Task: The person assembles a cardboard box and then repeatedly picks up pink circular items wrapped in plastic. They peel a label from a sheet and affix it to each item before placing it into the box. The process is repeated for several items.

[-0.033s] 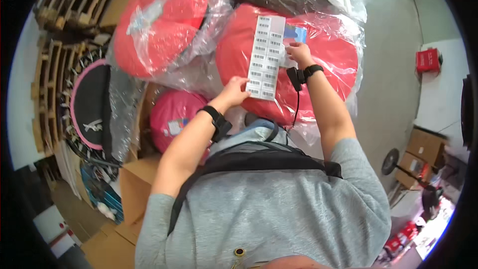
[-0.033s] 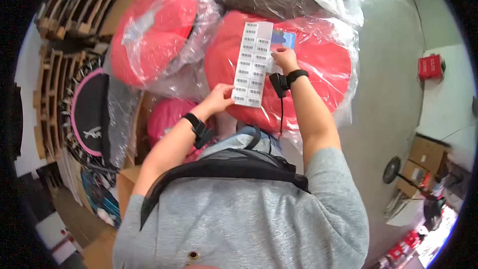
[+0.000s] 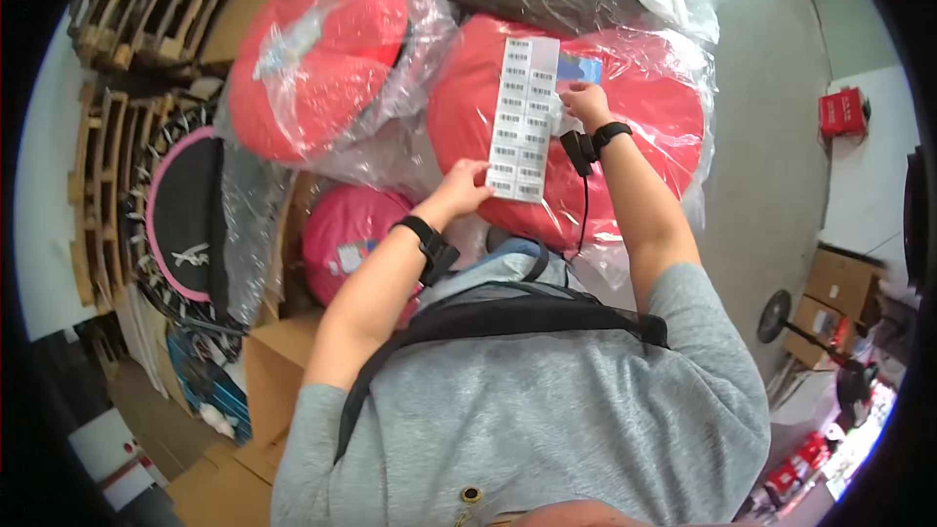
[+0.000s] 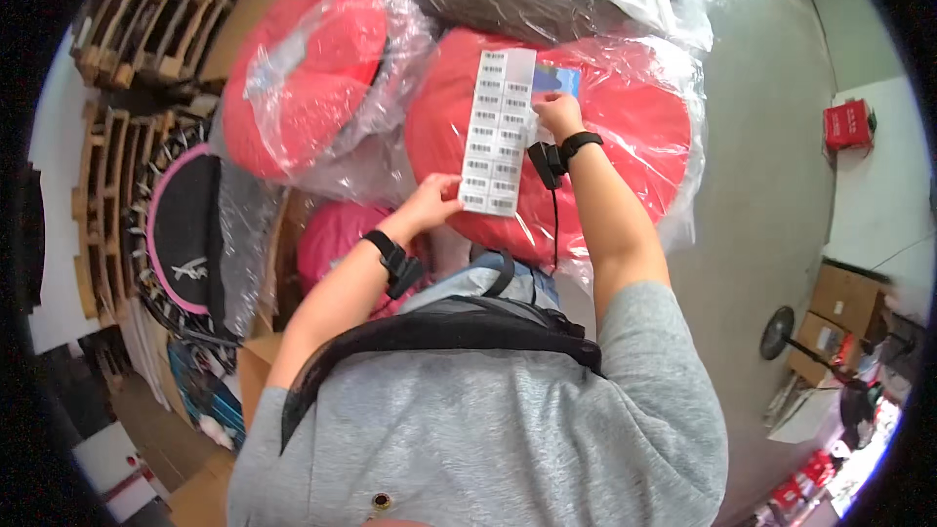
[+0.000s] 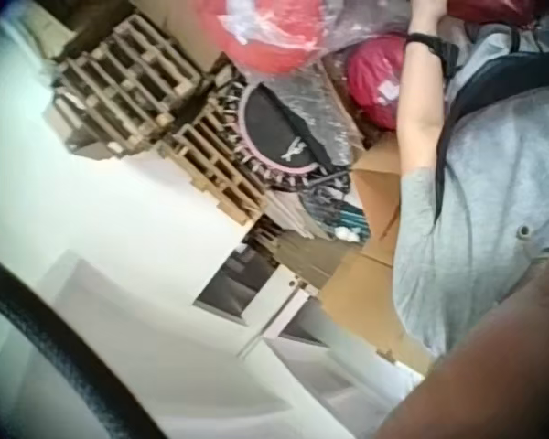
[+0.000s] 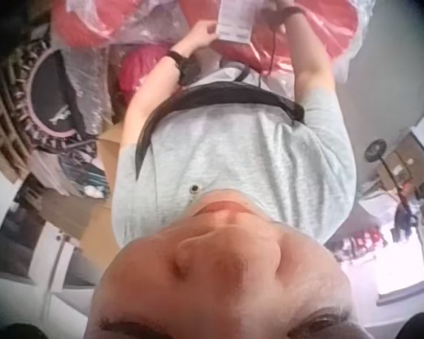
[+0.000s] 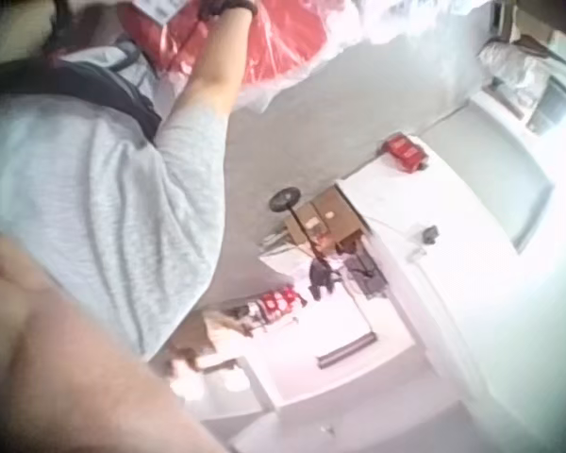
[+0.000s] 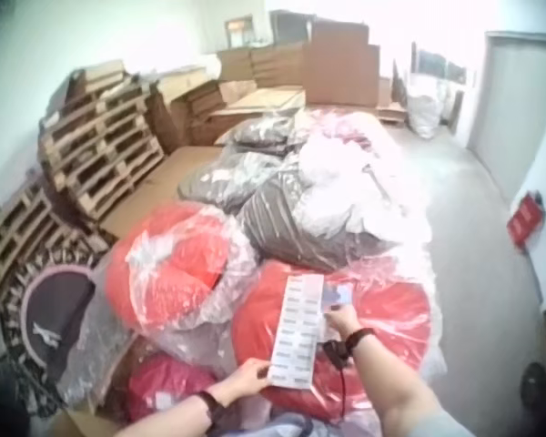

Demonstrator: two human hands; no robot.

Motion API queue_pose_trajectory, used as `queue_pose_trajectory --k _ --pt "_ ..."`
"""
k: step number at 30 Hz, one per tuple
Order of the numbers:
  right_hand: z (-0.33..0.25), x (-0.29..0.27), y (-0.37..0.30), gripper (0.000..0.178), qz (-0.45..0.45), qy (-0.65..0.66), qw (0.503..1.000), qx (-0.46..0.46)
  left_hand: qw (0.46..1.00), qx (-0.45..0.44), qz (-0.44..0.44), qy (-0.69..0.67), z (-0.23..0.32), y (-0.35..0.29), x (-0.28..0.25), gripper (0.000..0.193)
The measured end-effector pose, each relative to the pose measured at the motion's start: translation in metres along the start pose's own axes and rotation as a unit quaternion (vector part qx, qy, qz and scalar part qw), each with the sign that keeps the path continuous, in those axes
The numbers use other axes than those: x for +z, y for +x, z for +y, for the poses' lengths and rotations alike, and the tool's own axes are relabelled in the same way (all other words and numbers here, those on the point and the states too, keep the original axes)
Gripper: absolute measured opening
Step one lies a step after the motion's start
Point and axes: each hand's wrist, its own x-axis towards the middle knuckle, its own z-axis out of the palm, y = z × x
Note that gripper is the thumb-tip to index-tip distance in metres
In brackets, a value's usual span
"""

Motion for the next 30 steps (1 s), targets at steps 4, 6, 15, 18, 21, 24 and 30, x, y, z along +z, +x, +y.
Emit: queue_pose_trajectory --k 4,6,15,18,21,24,30 --pt "0.004 0.017 0.029 0.049 0.006 -0.172 0.985 0.003 0.998 -0.013 -0.014 0.053 0.011 -0.01 -0.017 0.041" --pt "-0.011 0.033 0.011 0.039 0.057 -0.166 0.984 -0.033 0.998 -0.029 0.014 0.048 0.007 -0.016 -0.026 0.039" --pt "-0.031 0.038 -0.056 0.018 -0.149 0.114 0.978 -0.094 0.949 0.197 0.224 0.1 0.074 0.004 -0.069 0.026" --pt "-0.046 0.038 -0.085 0.012 -0.16 0.122 0.968 -0.147 0.923 0.255 0.257 0.129 0.104 0.015 -0.074 0.025" --pt "-0.059 0.031 -0.103 0.008 -0.154 0.088 0.964 -0.2 0.892 0.313 0.283 0.163 0.115 0.028 -0.067 0.023" --pt "-0.065 0.021 -0.108 0.01 -0.137 0.02 0.948 -0.287 0.902 0.312 0.259 0.151 0.12 0.031 -0.065 0.02" --pt "-0.072 0.016 -0.11 0.013 -0.123 -0.05 0.912 -0.387 0.881 0.333 0.267 0.205 0.128 0.029 -0.072 0.018"
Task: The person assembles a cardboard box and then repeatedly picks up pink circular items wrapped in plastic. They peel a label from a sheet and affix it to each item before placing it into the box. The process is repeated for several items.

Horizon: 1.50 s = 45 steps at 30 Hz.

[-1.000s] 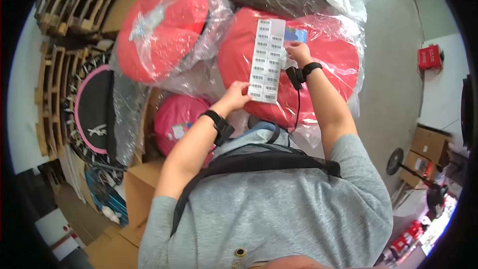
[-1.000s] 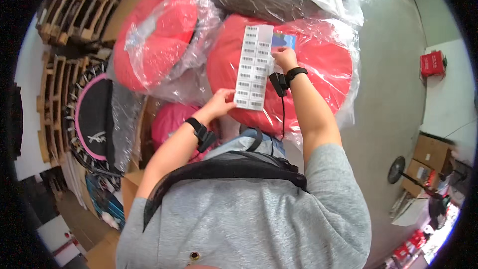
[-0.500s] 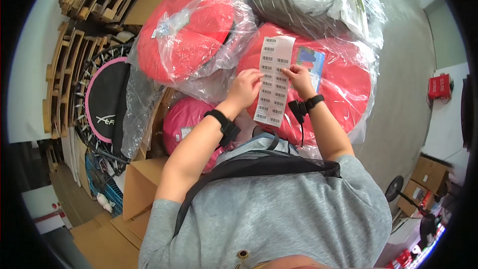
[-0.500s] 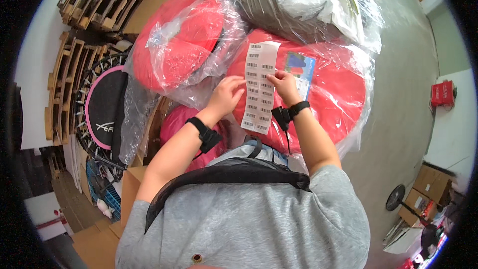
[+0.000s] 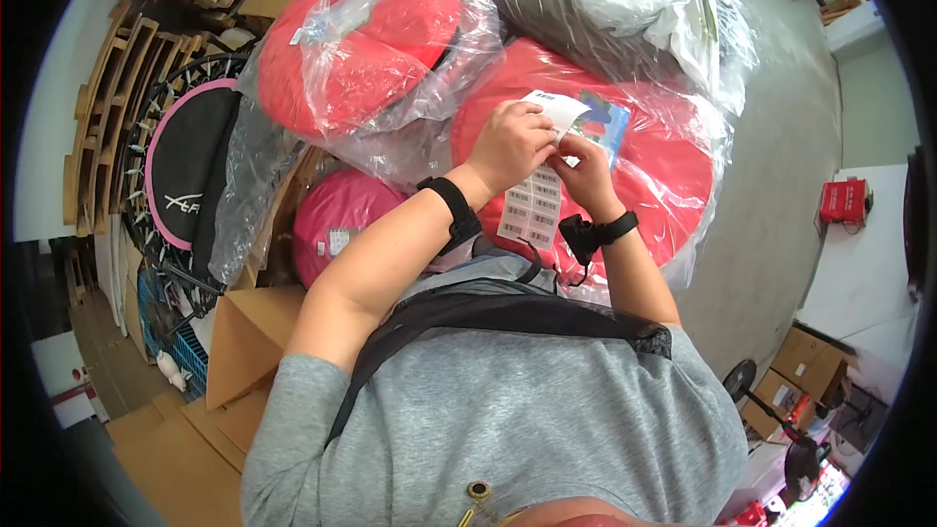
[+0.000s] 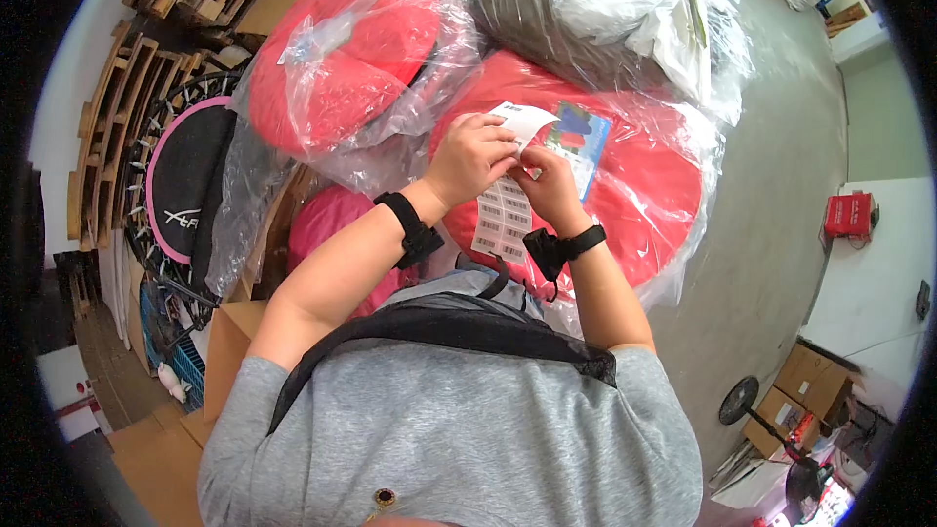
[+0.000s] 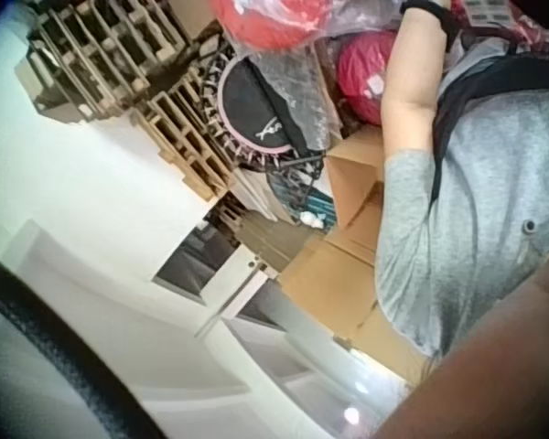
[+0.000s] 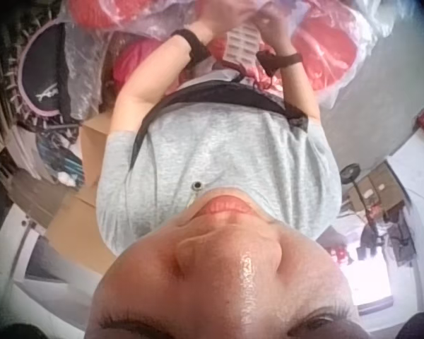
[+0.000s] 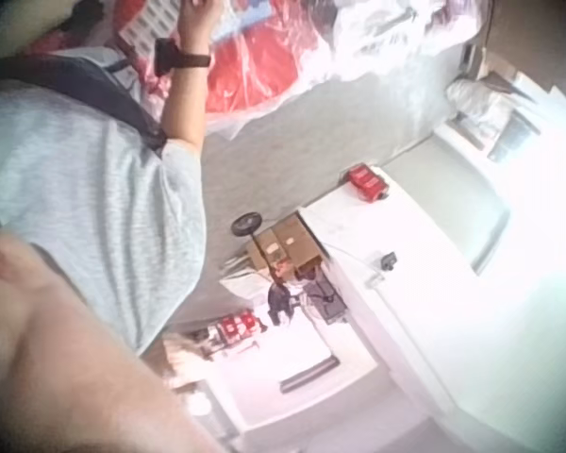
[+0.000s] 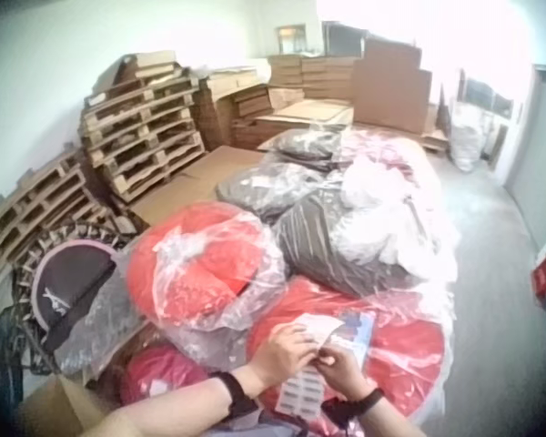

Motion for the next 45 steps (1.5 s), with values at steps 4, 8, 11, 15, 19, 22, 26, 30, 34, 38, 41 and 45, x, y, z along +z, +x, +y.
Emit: queue_pose_trajectory --k 4,8,11,15,19,22,26,30,34,38,41,45 --pt "-0.011 0.001 0.0 0.012 -0.008 -0.031 0.999 0.016 0.998 0.031 0.009 0.049 -0.003 -0.006 0.006 0.018" --pt "-0.01 0.002 -0.002 0.012 -0.009 -0.04 0.999 0.003 0.995 0.048 -0.002 0.083 -0.001 -0.01 0.004 0.018" --pt "-0.01 0.003 -0.002 0.013 -0.026 -0.04 0.999 0.017 0.997 0.039 -0.002 0.069 -0.006 -0.014 0.006 0.016" --pt "-0.013 0.003 0.001 0.013 -0.042 -0.061 0.997 0.029 0.999 -0.05 0.008 -0.002 -0.01 -0.017 0.009 0.013" --pt "0.014 -0.003 0.005 0.013 -0.028 -0.121 0.988 0.094 0.937 -0.271 0.124 -0.183 -0.024 -0.022 0.011 0.015" --pt "0.059 -0.018 0.006 0.014 0.034 -0.078 0.989 0.123 0.858 -0.402 0.166 -0.272 -0.037 -0.027 -0.005 0.019" --pt "0.08 -0.034 0.007 0.043 0.073 -0.366 0.903 0.215 0.814 -0.453 0.237 -0.274 -0.053 -0.041 -0.026 0.018" --pt "0.015 0.018 0.012 0.055 0.09 -0.344 0.932 -0.067 0.799 -0.468 0.304 -0.225 -0.076 -0.064 -0.037 0.018" --pt "-0.071 0.094 -0.014 0.056 -0.375 0.279 0.841 0.273 0.795 -0.466 0.345 -0.18 -0.081 -0.07 -0.051 0.02" --pt "-0.094 0.141 -0.026 0.039 -0.457 0.463 0.68 0.338 0.836 -0.423 0.346 -0.049 -0.076 -0.091 -0.065 0.018" --pt "-0.099 0.15 -0.029 0.028 -0.476 0.424 0.68 0.362 0.88 -0.338 0.325 0.074 -0.072 -0.117 -0.077 0.011" --pt "-0.113 0.152 -0.028 0.024 -0.496 0.352 0.693 0.386 0.934 -0.241 0.185 0.19 -0.055 -0.145 -0.088 0.006"
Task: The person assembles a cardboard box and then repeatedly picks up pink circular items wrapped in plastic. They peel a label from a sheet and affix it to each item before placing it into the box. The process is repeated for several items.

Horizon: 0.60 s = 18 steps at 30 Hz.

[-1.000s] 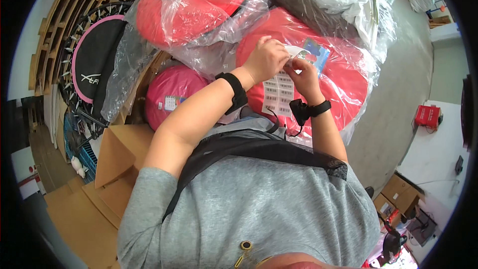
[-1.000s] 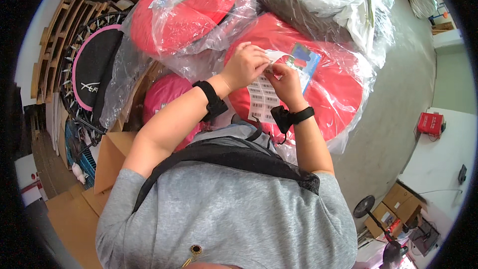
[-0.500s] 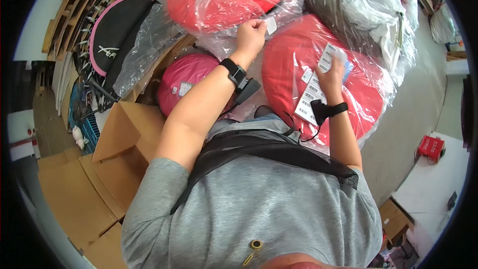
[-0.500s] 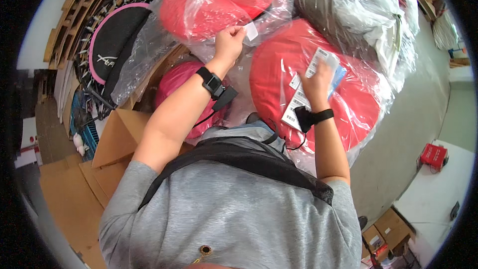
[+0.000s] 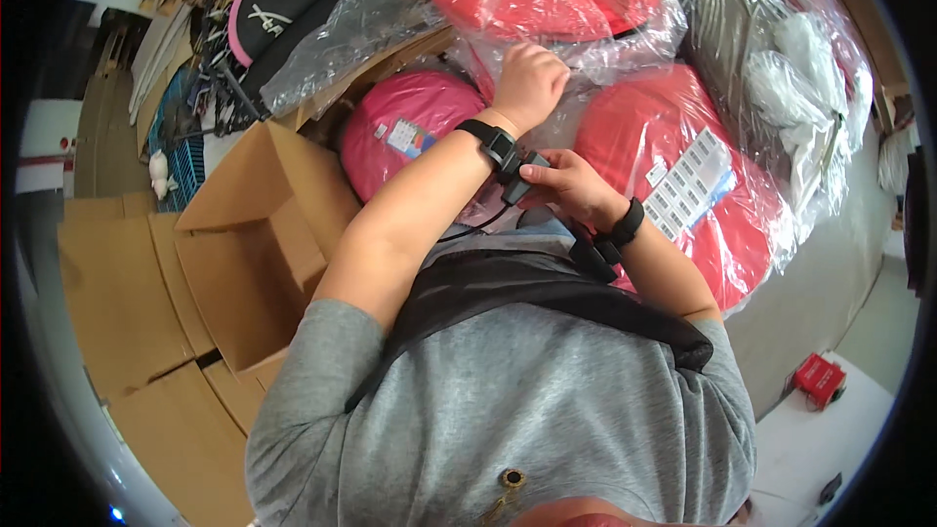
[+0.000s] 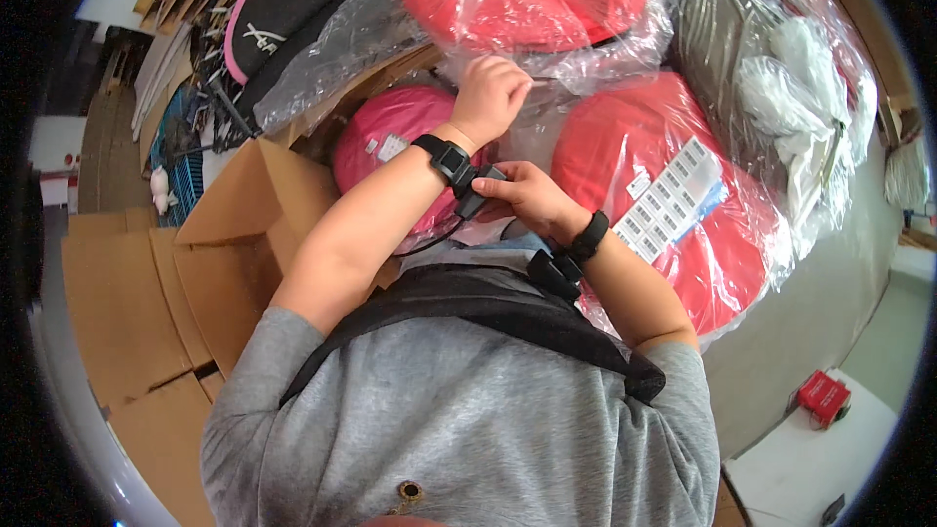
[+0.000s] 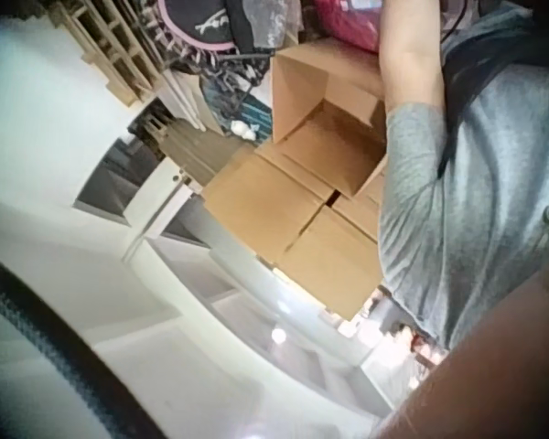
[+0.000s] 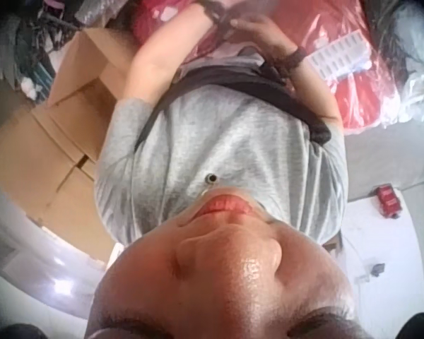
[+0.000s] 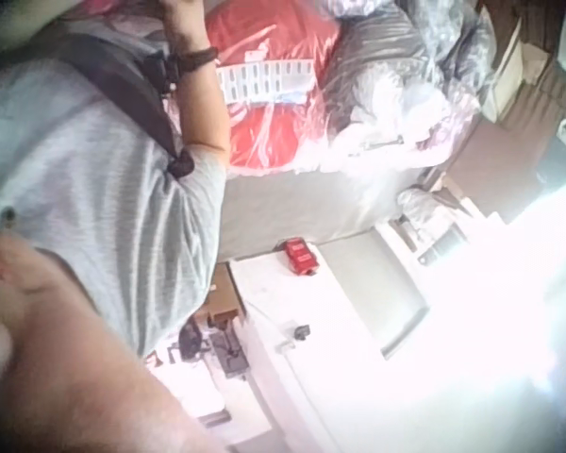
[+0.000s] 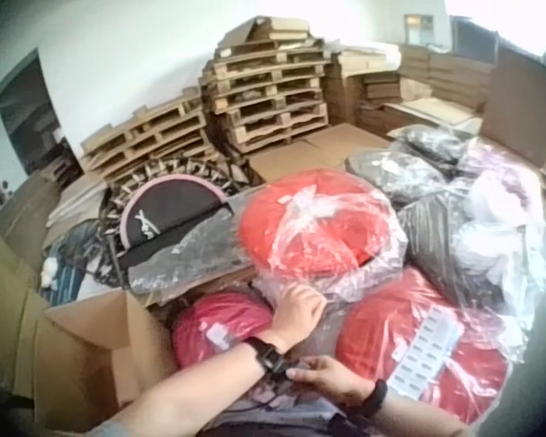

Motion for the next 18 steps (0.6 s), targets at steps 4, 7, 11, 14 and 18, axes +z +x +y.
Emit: queue_pose_trajectory --k 4,7,11,14,18 --pt "0.011 0.013 0.014 0.026 -0.027 -0.022 0.999 0.015 0.987 0.101 -0.066 0.102 -0.006 -0.015 -0.014 0.005" --pt "0.011 0.027 0.023 0.027 -0.043 -0.041 0.998 0.033 0.988 0.062 -0.054 0.131 -0.018 -0.025 -0.026 0.006" --pt "0.011 0.029 0.036 0.032 -0.019 -0.081 0.996 0.024 0.996 -0.025 -0.005 0.086 -0.029 -0.042 -0.041 0.007" --pt "0.012 0.006 0.057 0.036 0.08 -0.102 0.991 -0.02 0.994 -0.009 -0.012 0.105 -0.042 -0.066 -0.065 0.01" --pt "0.001 0.012 0.089 0.034 0.134 -0.091 0.987 -0.005 0.991 -0.015 -0.043 0.124 -0.051 -0.11 -0.089 0.015"
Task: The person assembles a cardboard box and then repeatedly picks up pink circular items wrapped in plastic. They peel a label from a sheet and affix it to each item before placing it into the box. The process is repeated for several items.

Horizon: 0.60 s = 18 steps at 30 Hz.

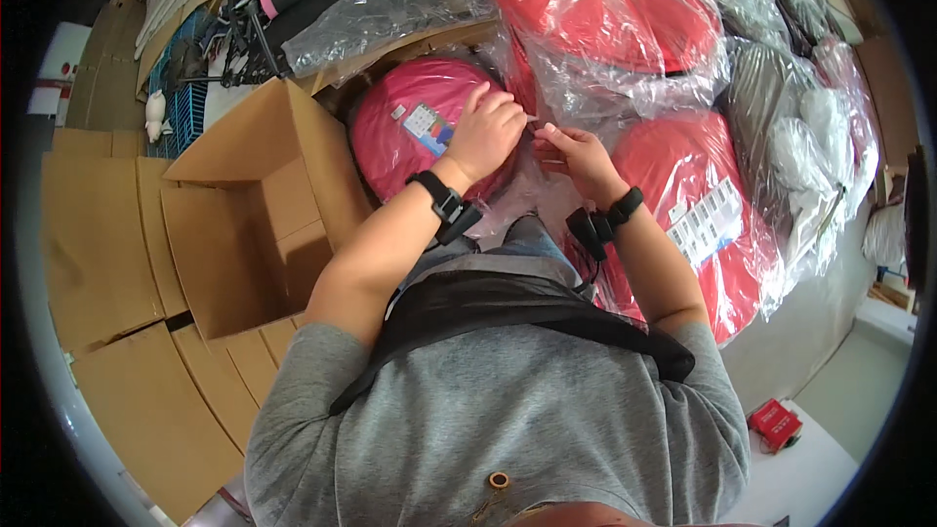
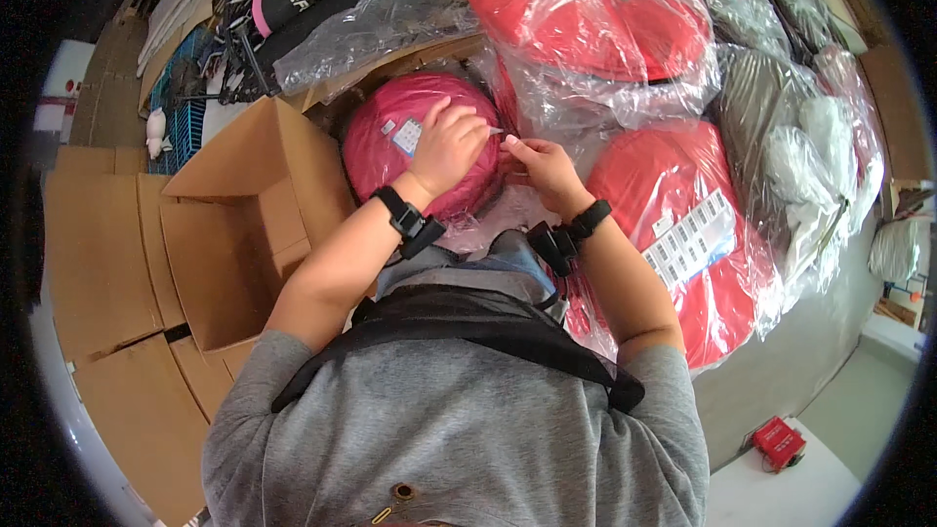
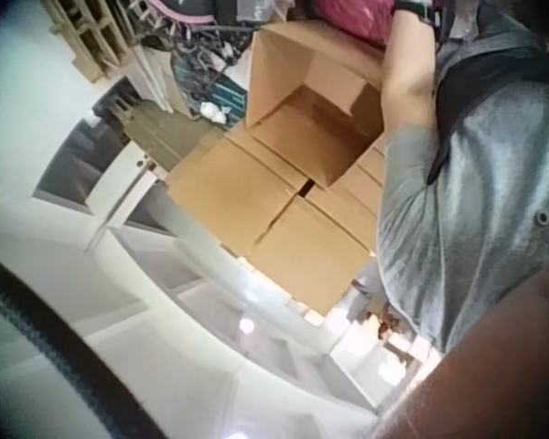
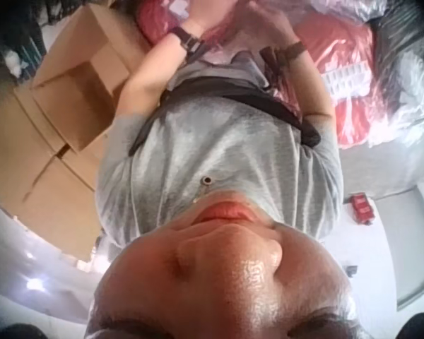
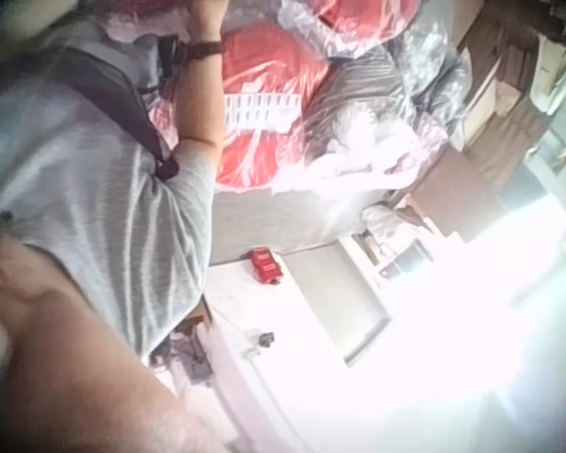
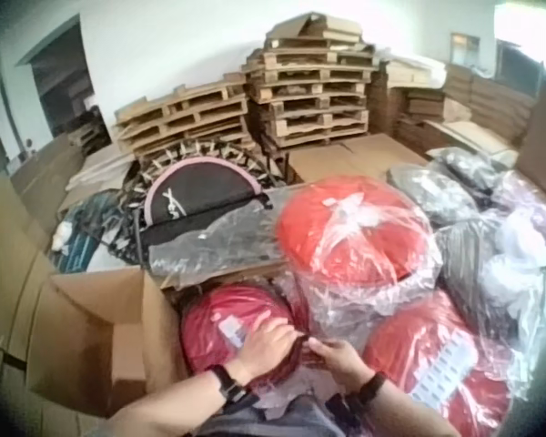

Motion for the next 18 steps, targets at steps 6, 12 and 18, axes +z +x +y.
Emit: queue_pose_trajectory --k 6,12,18 --pt "0.031 0.039 0.057 0.018 0.001 0.079 0.995 0.059 0.999 -0.047 -0.019 0.011 -0.021 -0.059 -0.008 0.019" --pt "0.068 0.08 0.114 0.013 -0.007 0.028 0.994 0.105 0.98 -0.196 -0.037 0.001 -0.056 -0.118 0.0 0.02" --pt "0.121 0.092 0.213 0.014 0.032 -0.136 0.987 0.074 0.909 -0.416 -0.015 -0.024 -0.089 -0.199 0.035 0.019"
